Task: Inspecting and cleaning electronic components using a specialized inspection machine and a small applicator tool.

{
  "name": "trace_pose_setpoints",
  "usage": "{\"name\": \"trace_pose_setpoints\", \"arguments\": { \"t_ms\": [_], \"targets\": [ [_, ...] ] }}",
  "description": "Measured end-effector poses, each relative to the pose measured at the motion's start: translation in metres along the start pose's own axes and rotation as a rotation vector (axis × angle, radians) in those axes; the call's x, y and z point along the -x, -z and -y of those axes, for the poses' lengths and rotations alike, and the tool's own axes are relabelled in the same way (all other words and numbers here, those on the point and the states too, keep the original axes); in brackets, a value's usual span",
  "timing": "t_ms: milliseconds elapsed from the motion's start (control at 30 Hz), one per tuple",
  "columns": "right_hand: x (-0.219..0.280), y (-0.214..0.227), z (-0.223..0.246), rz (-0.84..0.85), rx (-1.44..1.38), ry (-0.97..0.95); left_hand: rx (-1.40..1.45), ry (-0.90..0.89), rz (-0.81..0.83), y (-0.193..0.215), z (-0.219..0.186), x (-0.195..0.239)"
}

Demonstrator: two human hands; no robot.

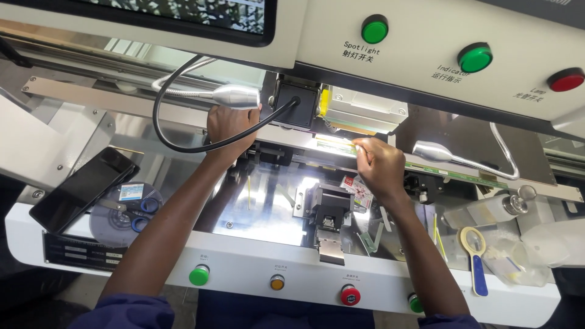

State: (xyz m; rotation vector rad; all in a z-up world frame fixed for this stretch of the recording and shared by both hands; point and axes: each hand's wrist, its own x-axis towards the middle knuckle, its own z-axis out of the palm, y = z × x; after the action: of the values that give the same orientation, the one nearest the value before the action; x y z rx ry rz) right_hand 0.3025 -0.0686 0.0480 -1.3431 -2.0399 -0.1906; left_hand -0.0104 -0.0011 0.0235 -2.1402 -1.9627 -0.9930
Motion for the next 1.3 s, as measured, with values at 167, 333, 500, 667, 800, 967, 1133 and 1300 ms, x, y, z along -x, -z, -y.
{"name": "trace_pose_setpoints", "arguments": {
  "t_ms": [167, 333, 500, 667, 800, 967, 1133, 1300],
  "targets": [
    [-0.007, -0.02, 0.011, 0.002, 0.015, 0.02, -0.05, -0.022, -0.039, -0.001, -0.001, 0.0],
    [-0.001, 0.003, -0.003, -0.008, 0.015, 0.016, -0.017, -0.017, -0.028, 0.0, 0.0, -0.002],
    [-0.001, -0.001, 0.002, -0.031, 0.015, 0.021, -0.01, -0.017, -0.056, 0.0, -0.001, 0.0],
    [-0.008, -0.015, 0.023, 0.06, 0.006, 0.001, -0.012, 0.012, -0.029, -0.001, -0.003, 0.0],
    [-0.009, -0.012, 0.024, 0.05, 0.004, 0.011, -0.014, 0.007, -0.023, 0.003, -0.006, 0.0],
    [-0.001, -0.001, 0.001, -0.03, 0.049, -0.005, -0.017, 0.025, 0.035, 0.005, -0.006, -0.001],
    [-0.002, -0.006, 0.012, -0.028, 0.041, 0.009, -0.053, 0.047, 0.099, 0.007, -0.008, -0.002],
    [-0.01, -0.005, 0.034, -0.004, 0.074, 0.022, -0.071, 0.034, 0.022, -0.004, -0.007, 0.0]
  ]
}}
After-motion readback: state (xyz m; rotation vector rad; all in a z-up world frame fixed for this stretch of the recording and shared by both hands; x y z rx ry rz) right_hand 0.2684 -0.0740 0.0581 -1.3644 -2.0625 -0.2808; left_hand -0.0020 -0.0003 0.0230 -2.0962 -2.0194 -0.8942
